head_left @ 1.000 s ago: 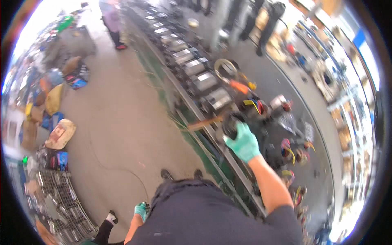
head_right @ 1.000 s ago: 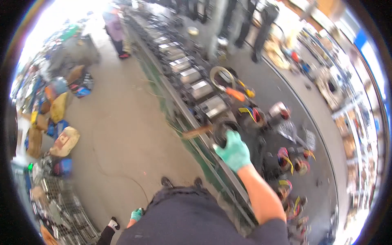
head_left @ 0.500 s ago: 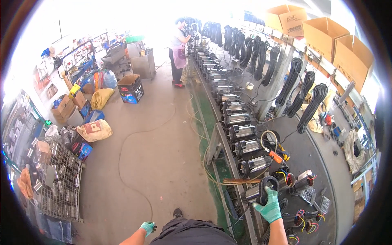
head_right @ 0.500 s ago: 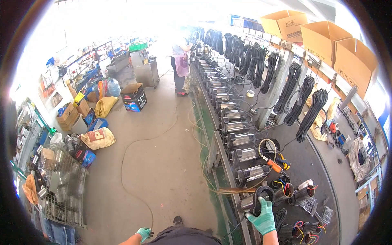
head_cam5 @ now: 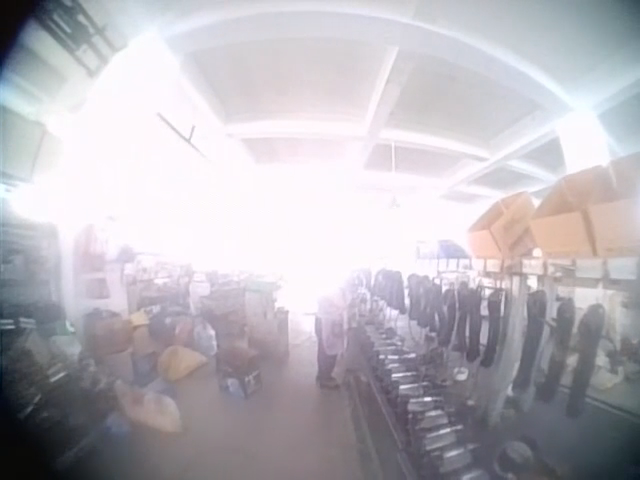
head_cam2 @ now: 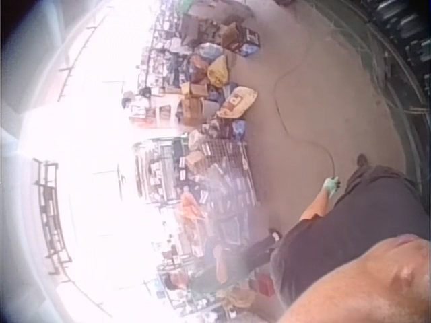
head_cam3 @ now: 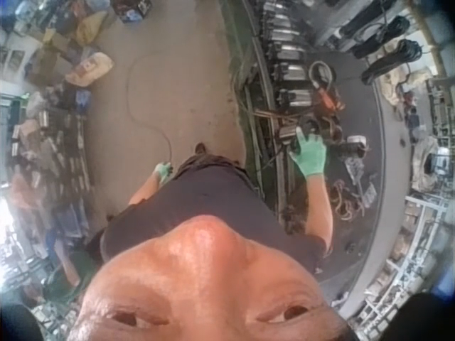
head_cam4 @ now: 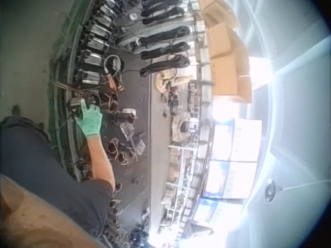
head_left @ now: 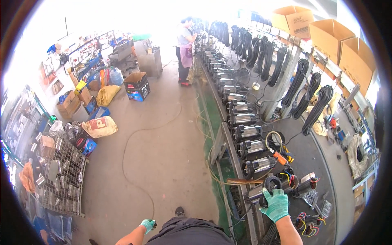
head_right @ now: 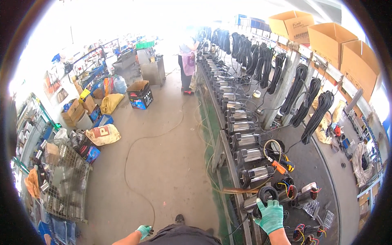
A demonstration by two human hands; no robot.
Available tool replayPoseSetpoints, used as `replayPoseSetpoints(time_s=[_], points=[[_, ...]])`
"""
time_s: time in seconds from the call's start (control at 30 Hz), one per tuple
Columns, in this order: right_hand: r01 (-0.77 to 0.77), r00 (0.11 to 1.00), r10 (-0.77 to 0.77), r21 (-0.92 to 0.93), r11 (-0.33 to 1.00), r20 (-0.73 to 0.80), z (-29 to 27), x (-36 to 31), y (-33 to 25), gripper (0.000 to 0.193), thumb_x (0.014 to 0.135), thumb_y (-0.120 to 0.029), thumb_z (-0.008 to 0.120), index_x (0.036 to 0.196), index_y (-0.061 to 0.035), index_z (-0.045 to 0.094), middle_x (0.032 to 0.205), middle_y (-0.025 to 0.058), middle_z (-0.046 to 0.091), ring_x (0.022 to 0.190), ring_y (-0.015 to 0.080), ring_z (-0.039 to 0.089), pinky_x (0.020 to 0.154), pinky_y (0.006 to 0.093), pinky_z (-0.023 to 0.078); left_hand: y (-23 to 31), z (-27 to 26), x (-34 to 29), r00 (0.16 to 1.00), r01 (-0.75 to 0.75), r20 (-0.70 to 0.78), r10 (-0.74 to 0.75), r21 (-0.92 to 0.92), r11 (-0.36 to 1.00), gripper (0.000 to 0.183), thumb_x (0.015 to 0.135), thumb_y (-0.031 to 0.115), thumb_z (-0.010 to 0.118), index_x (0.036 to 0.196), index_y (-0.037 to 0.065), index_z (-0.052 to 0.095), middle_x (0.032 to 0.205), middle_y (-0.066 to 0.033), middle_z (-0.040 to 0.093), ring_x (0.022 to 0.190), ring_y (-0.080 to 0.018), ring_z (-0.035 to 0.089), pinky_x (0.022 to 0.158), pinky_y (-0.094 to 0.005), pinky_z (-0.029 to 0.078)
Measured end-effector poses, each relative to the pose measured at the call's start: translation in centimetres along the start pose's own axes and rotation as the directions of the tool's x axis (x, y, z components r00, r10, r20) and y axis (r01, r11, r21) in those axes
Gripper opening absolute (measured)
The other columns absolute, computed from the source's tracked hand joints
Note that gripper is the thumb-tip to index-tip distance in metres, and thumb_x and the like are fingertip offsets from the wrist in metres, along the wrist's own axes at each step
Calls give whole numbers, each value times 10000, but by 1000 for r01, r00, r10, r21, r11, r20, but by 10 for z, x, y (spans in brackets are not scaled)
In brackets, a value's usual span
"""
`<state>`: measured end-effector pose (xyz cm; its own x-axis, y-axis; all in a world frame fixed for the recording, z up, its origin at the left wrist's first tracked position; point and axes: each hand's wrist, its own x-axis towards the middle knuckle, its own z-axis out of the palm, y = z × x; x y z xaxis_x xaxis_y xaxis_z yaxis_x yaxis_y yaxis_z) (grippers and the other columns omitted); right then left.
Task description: The person fastens a pump component using a pneumatic screwdriver, tests an assembled water pump in a water tank using a test fixture, and places the pump onto the assembly table.
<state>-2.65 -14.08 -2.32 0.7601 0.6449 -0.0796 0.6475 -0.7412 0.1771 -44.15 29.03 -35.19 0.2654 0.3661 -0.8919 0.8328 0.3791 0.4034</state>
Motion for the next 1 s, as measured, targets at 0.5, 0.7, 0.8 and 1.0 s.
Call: replayPoseSetpoints(time_s=[0.5, 0.7, 0.8, 1.0], points=[[5, 995, 14, 185, 983, -103, 3, 2, -8, 893, 601, -494, 851, 1332, -50, 592, 1336, 236, 501, 1180, 418, 503, 1036, 502, 401, -23, -8, 3, 999, 37, -6, -37, 1, 999, 284, 1051, 218, 524, 1218, 17, 635, 1085, -94, 735, 878, -237, 702, 762, -383, 555], [-7, 984, 47, 222, 975, -173, 8, 1, -10, 881, 605, -432, 854, 1333, -26, 571, 1333, 239, 498, 1192, 427, 491, 1044, 515, 399, -13, -6, -9, 999, 32, 5, -32, 3, 999, 307, 1051, 226, 514, 1228, 5, 630, 1090, -87, 725, 892, -221, 703, 766, -370, 552], [-36, 971, 94, 255, 966, -219, 18, -1, -11, 891, 612, -411, 855, 1349, -14, 547, 1354, 246, 483, 1214, 439, 474, 1061, 522, 385, -16, -8, -3, 1000, 26, 8, -26, 2, 1000, 304, 1049, 222, 517, 1231, 6, 627, 1090, -87, 725, 884, -220, 701, 754, -370, 548], [-113, 970, 163, 258, 959, -182, 20, -7, -17, 889, 637, -398, 834, 1362, 9, 521, 1432, 253, 437, 1302, 461, 411, 1116, 553, 323, -10, -11, -5, 1000, 20, -6, -20, 22, 1000, 299, 1049, 223, 516, 1243, 21, 620, 1093, -83, 724, 885, -220, 700, 751, -366, 546]])
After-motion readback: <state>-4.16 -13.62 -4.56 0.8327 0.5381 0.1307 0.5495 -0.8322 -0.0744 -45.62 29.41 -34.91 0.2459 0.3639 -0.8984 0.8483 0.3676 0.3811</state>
